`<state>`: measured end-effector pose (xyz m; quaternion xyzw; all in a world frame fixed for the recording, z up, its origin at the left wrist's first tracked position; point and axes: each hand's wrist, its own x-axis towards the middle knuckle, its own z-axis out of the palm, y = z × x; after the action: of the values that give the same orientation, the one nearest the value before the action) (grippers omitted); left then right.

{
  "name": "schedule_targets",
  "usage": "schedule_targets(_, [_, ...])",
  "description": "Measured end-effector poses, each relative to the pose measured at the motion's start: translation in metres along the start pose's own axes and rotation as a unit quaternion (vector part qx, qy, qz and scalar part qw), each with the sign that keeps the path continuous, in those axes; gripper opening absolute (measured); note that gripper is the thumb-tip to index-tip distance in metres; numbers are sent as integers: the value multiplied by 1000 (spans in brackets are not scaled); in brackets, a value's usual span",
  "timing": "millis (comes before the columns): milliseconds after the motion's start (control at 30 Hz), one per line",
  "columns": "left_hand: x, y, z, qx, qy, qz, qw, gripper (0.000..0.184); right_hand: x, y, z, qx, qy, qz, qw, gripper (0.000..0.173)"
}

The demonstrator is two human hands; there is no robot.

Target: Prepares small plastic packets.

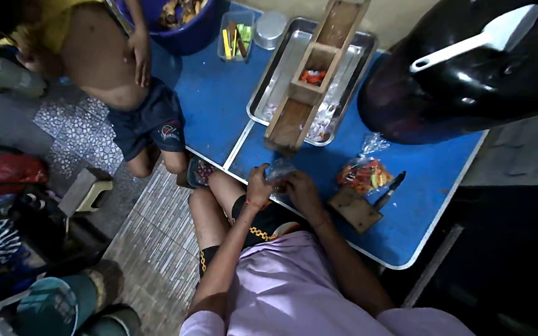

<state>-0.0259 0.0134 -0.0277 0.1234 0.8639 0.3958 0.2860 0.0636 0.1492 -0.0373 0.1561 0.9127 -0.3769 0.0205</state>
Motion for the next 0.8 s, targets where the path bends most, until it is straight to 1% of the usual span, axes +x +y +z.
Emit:
schedule_targets(133, [9, -11, 26, 46, 12, -12, 999, 59, 6, -3, 3, -69, -64, 33, 995, 26])
schedule_targets(200, [13, -12, 30, 47, 17, -8, 999, 53, 8, -2, 5, -73, -56, 32, 995, 30])
schedule_targets(300, [15, -13, 31, 36, 7, -12, 999, 47, 9, 5, 9, -61, -27, 1, 998, 37])
schedule_targets(400, [12, -11, 24, -2, -9, -30, 999, 41, 9, 7, 11, -41, 3, -23, 999, 33])
schedule_targets(533, [4, -7, 12, -76, -24, -41, 996, 28, 9, 7, 14, 1, 39, -17, 999, 22])
schedule_targets(633, [-1, -8, 5, -118, -44, -49, 991, 27, 9, 11, 19, 2, 77, -47, 996, 14])
schedule_targets(733, [1, -11, 5, -142, -43, -47, 988, 23, 10, 11, 20, 0, 78, -54, 996, 16])
schedule_targets(800, [2, -14, 6, -170, -44, -49, 983, 24, 10, 11, 22, 8, 70, -48, 996, 18])
